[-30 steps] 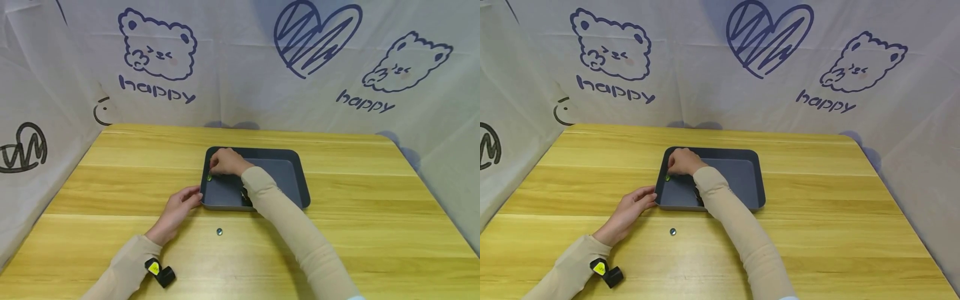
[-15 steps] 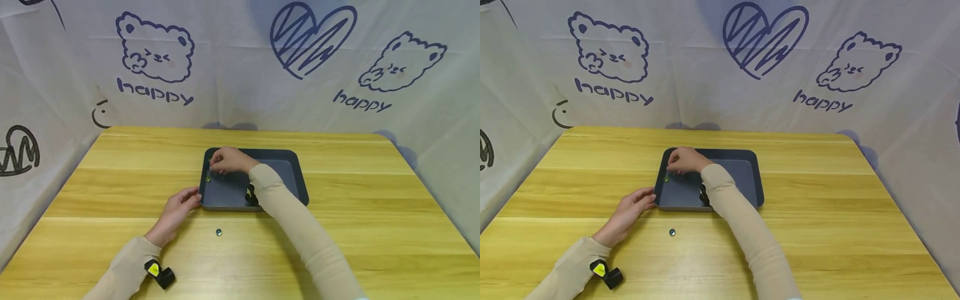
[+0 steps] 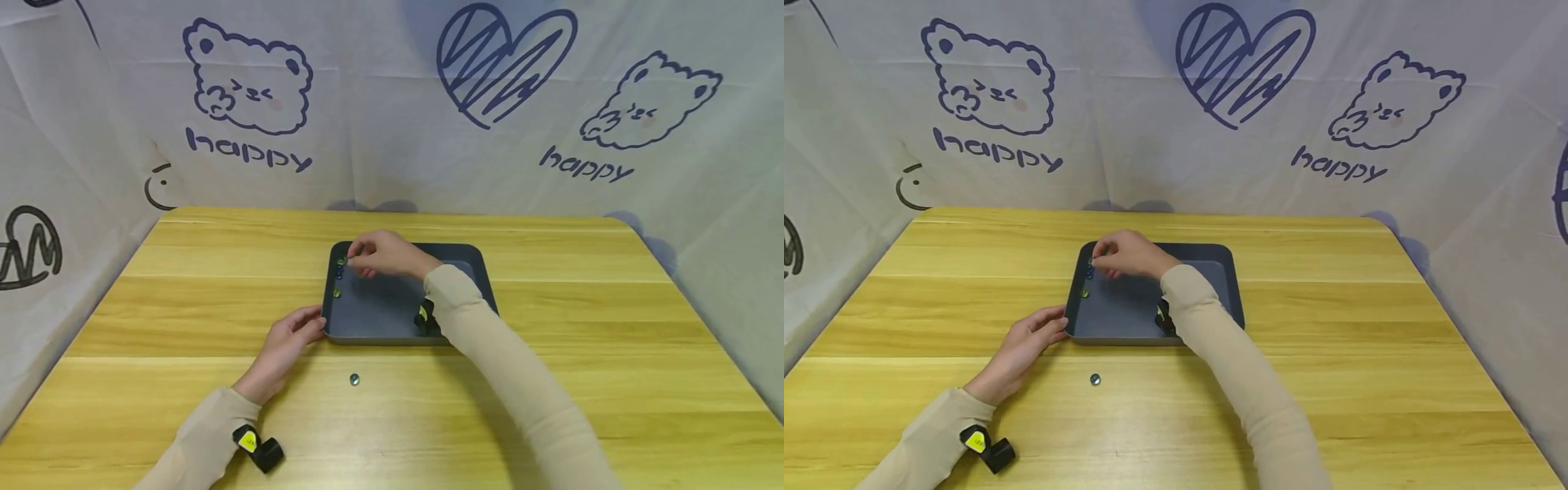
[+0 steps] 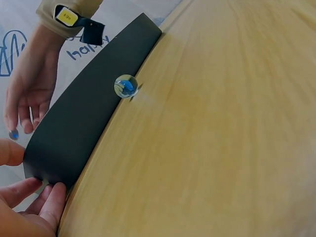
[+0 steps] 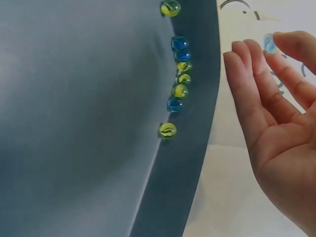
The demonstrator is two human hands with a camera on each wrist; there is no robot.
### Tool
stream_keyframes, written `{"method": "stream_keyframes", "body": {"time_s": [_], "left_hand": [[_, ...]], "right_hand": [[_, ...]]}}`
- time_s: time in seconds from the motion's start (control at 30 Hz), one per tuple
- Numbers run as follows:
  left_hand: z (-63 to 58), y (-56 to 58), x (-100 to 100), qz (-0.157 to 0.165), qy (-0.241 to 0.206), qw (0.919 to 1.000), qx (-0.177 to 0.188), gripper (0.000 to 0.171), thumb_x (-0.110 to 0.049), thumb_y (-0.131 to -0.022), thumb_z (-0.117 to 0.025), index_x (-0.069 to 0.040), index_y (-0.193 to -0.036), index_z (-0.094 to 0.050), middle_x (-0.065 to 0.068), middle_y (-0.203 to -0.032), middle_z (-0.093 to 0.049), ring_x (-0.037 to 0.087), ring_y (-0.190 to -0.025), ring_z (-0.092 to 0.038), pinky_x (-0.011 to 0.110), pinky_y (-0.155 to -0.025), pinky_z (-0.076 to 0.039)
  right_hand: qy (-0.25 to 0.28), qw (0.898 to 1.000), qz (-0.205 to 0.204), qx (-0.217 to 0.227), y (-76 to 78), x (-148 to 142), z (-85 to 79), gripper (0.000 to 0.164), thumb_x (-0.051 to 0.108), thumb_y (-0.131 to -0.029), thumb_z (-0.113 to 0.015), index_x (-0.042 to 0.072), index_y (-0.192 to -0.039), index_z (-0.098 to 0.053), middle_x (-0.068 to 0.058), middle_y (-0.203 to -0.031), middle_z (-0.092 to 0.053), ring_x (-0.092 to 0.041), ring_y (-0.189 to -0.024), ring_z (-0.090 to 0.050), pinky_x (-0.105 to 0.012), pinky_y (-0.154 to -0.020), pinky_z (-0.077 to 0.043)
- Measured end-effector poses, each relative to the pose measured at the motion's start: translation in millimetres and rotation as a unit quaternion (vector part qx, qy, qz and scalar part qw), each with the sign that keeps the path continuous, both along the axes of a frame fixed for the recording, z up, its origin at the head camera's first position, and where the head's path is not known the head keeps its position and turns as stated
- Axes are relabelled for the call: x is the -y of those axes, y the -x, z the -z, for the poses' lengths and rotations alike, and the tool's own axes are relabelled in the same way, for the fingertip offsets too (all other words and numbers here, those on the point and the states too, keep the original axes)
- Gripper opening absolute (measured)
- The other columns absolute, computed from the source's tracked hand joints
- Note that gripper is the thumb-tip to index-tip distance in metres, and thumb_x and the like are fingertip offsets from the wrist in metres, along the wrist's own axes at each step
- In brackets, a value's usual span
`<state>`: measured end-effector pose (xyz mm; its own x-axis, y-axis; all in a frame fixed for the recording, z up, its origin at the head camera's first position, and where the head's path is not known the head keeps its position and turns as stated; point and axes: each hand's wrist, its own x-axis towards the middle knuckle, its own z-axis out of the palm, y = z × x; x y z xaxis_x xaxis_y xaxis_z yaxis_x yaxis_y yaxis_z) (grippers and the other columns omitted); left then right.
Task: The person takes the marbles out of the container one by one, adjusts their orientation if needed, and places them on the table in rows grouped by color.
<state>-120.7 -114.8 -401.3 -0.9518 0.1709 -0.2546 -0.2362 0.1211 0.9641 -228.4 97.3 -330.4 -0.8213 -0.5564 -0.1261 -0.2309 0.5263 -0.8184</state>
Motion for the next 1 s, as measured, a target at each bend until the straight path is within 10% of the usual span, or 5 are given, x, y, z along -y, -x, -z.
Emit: {"method": "stream_keyframes", "body": {"time_s": [1.0], "left_hand": [[0.4, 0.3, 0, -0.001, -0.001, 1.0000, 0.002, 0.045, -0.015, -0.101, -0.049, 0.006, -0.141, -0.042, 0.022, -0.140, -0.046, 0.031, -0.119, -0.054, 0.038, -0.105, -0.040]], "right_hand": [[0.131, 0.986, 0.050, -0.094, -56.7, -38, -25.3, 0.018, 0.013, -0.095, -0.063, 0.002, -0.109, -0.066, -0.010, -0.089, -0.064, -0.026, -0.077, -0.059, -0.037, -0.068, -0.050]]}}
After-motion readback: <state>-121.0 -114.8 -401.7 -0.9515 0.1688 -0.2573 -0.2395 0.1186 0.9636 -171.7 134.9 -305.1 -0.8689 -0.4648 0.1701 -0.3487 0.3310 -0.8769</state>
